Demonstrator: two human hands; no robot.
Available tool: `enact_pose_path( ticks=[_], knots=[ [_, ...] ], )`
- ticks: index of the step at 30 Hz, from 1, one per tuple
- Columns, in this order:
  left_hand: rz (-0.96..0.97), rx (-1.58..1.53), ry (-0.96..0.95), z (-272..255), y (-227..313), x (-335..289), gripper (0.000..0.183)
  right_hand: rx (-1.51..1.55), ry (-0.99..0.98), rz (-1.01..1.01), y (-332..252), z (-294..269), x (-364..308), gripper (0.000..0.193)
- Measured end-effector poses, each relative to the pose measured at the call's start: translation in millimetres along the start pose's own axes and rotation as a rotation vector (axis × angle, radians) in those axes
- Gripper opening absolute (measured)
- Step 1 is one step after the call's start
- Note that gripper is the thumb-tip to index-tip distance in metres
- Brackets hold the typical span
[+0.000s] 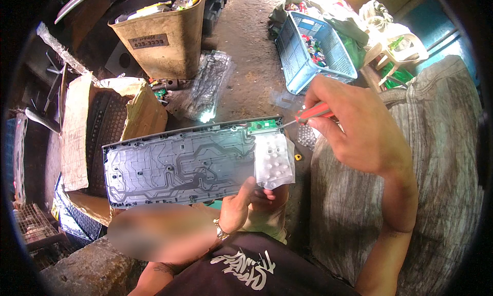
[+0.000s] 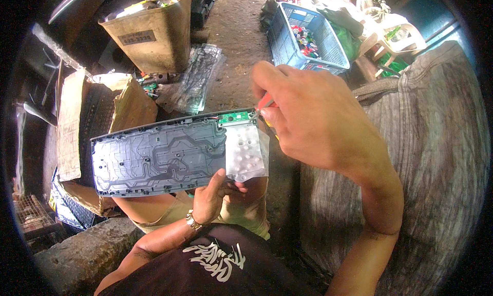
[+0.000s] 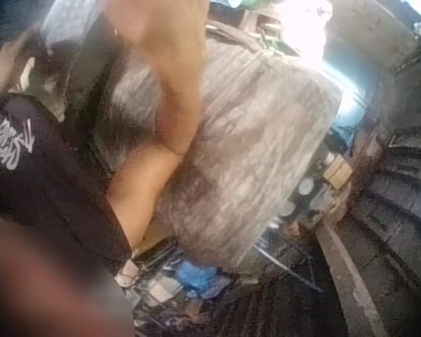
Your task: The person sits on a small stool and uses a screwdriver to remove screws from a black plastic electronic casing. They open the casing, remove a green circuit board, and place it into a plastic bag. The person then picks up another casing and begins removing screws from it as well.
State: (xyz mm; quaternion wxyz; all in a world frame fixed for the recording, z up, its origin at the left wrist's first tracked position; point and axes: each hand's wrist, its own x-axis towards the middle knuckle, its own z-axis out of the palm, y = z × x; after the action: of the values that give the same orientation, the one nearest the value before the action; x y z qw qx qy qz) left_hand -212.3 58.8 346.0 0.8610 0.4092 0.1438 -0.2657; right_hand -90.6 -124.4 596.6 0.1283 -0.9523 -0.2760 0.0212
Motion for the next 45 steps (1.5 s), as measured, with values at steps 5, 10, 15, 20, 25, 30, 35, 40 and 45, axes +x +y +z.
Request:
enact_pose_path(
  ticks=[5, 10, 15, 20, 25, 30, 35, 40, 45],
  knots=[
    [-0.043, -0.026, -0.009, 1, 2, -1, 0.052, -0.07, -0.04, 0.062, -4, -4, -1, 0.018],
    [-0.011, 0.025, -0.044, 4, 8, -3, 0.056, -0.205, -0.142, 0.322, 4, -9, 12, 0.022],
    [-0.002, 0.046, -0.034, 7, 12, -4, 0.056, 0.085, -0.03, -0.05, 18, -3, 16, 0.023],
    [0.01, -0.003, -0.025, 6, 9, -2, 0.055, 0.025, -0.038, 0.172, 20, 3, 20, 0.028],
    [0.008, 0.005, -0.042, 4, 7, -1, 0.055, 0.151, 0.094, -0.081, 14, 5, 22, 0.028],
    [0.001, 0.015, -0.038, 5, 7, -2, 0.055, 0.089, -0.04, 0.116, 23, -1, 12, 0.026],
    [-0.008, -0.01, -0.032, 5, 6, -2, 0.055, -0.091, 0.084, -0.042, 29, 5, 8, 0.029],
    [-0.032, 0.017, -0.019, 2, 5, -1, 0.055, 0.175, 0.043, 0.06, 18, -2, 9, 0.03],
    [-0.042, 0.021, -0.018, 2, 3, 0, 0.055, -0.073, 0.053, 0.073, 24, -2, 6, 0.032]
  ],
)
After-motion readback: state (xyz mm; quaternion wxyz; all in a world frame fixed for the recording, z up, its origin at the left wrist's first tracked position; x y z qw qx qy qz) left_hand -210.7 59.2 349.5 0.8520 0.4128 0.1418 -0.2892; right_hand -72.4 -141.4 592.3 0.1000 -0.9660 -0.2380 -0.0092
